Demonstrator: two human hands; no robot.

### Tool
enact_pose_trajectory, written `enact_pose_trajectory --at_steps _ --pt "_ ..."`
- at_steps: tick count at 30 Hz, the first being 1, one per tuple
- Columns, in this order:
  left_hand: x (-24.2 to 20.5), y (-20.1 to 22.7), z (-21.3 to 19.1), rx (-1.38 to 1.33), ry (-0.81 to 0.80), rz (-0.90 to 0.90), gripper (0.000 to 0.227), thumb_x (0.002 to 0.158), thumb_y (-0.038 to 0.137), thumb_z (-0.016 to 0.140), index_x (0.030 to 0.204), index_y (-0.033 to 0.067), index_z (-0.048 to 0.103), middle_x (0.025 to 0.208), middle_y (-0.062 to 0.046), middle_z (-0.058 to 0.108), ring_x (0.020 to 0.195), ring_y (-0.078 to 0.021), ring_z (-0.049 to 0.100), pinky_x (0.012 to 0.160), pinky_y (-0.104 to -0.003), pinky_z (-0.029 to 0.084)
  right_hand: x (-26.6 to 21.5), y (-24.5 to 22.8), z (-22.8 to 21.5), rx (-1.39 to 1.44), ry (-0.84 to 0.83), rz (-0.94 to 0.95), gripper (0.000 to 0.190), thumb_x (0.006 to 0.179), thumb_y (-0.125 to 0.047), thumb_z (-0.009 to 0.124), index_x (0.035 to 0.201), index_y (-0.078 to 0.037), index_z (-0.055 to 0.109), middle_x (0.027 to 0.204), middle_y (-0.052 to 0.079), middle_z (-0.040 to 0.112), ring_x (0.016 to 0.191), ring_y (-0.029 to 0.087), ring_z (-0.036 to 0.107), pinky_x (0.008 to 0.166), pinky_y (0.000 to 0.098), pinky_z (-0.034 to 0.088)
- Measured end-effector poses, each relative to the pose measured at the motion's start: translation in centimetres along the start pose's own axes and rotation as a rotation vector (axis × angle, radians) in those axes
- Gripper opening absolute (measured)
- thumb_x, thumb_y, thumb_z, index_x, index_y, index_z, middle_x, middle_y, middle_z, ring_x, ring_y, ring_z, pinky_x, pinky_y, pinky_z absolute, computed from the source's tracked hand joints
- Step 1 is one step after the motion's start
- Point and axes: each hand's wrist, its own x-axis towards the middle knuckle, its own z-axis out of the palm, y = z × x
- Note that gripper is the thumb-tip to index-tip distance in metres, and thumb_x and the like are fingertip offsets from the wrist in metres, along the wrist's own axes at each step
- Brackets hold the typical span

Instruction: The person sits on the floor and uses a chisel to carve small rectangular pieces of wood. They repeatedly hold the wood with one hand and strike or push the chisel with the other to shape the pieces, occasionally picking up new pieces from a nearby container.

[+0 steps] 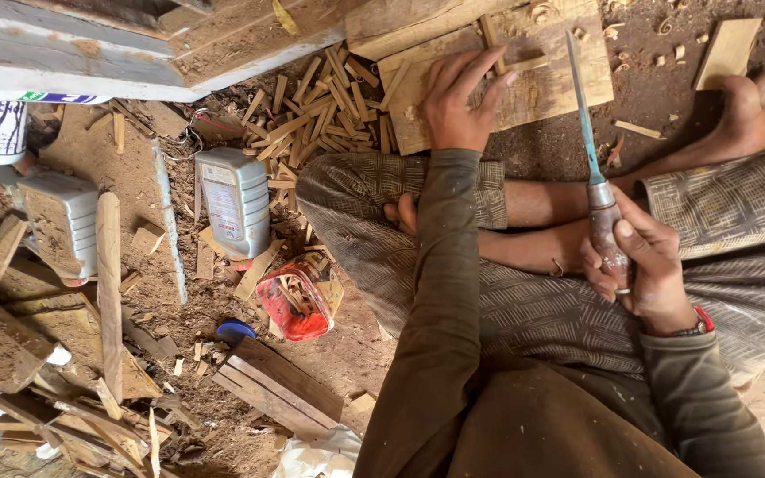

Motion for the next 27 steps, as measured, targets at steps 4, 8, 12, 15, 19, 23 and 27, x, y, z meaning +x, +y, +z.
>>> enact_pose_trajectory --at_steps 4,8,12,15,19,23,27 --pt "-0.5 -0.3 0.5 -0.029 0.023 -0.065 0.031 0.085 0.030 0.088 0.114 0.0256 0.080 0.117 -0.001 0.075 0.113 -0.0171 0.071 0.101 -0.038 0.063 -0.1 -0.2 -0.4 0.025 -0.002 0.000 0.059 0.114 -0.024 0.047 0.170 -0.006 0.039 0.074 0.015 0.056 0.043 0.013 0.048 0.037 0.0246 0.040" --pt "0.0 -0.2 0.0 -0.034 0.032 -0.012 0.028 0.084 0.030 0.089 0.111 0.0232 0.080 0.113 0.000 0.077 0.110 -0.0172 0.073 0.104 -0.041 0.063 0.1 -0.3 -0.6 0.057 -0.038 -0.013 0.059 0.114 -0.023 0.047 0.170 -0.005 0.039 0.074 0.014 0.056 0.044 0.013 0.049 0.037 0.0247 0.041" --pt "0.2 -0.1 0.0 -0.044 0.024 0.014 0.026 0.084 0.029 0.090 0.107 0.0219 0.080 0.110 0.000 0.078 0.108 -0.0175 0.074 0.103 -0.041 0.063 0.1 -0.3 -0.6 -0.004 -0.006 0.004 0.059 0.113 -0.022 0.047 0.168 -0.004 0.039 0.073 0.015 0.057 0.043 0.013 0.049 0.036 0.0245 0.040" --pt "0.0 0.1 0.1 -0.032 0.028 0.002 0.033 0.082 0.028 0.092 0.112 0.0239 0.079 0.111 0.000 0.078 0.109 -0.0163 0.073 0.099 -0.037 0.063 0.2 -0.4 -0.1 -0.041 0.007 -0.020 0.058 0.112 -0.019 0.047 0.168 -0.003 0.039 0.075 0.014 0.058 0.045 0.013 0.050 0.038 0.0244 0.041" --pt "0.3 0.0 0.2 -0.103 0.013 -0.055 0.055 0.081 0.027 0.093 0.130 0.0224 0.070 0.117 0.001 0.079 0.108 -0.0117 0.075 0.095 -0.034 0.064 0.4 -0.2 1.5 -0.260 0.039 -0.098 0.059 0.109 -0.009 0.046 0.167 0.001 0.037 0.078 0.012 0.059 0.048 0.012 0.051 0.040 0.0252 0.043" --pt "0.1 0.3 -0.5 -0.117 -0.002 -0.129 0.060 0.079 0.026 0.094 0.133 0.0216 0.068 0.116 0.001 0.080 0.110 -0.0132 0.074 0.090 -0.032 0.067 0.2 -0.3 2.1 -0.429 0.044 -0.172 0.058 0.109 -0.005 0.046 0.165 0.004 0.037 0.079 0.010 0.059 0.048 0.012 0.050 0.042 0.0254 0.044" --pt "0.3 0.1 -0.7 -0.097 -0.042 -0.088 0.054 0.084 0.022 0.092 0.132 0.0225 0.068 0.115 0.002 0.080 0.111 -0.0139 0.074 0.094 -0.033 0.067 0.5 -0.2 1.5 -0.410 0.059 -0.132 0.059 0.109 -0.005 0.047 0.167 0.003 0.037 0.082 0.010 0.060 0.051 0.012 0.053 0.045 0.0250 0.045"
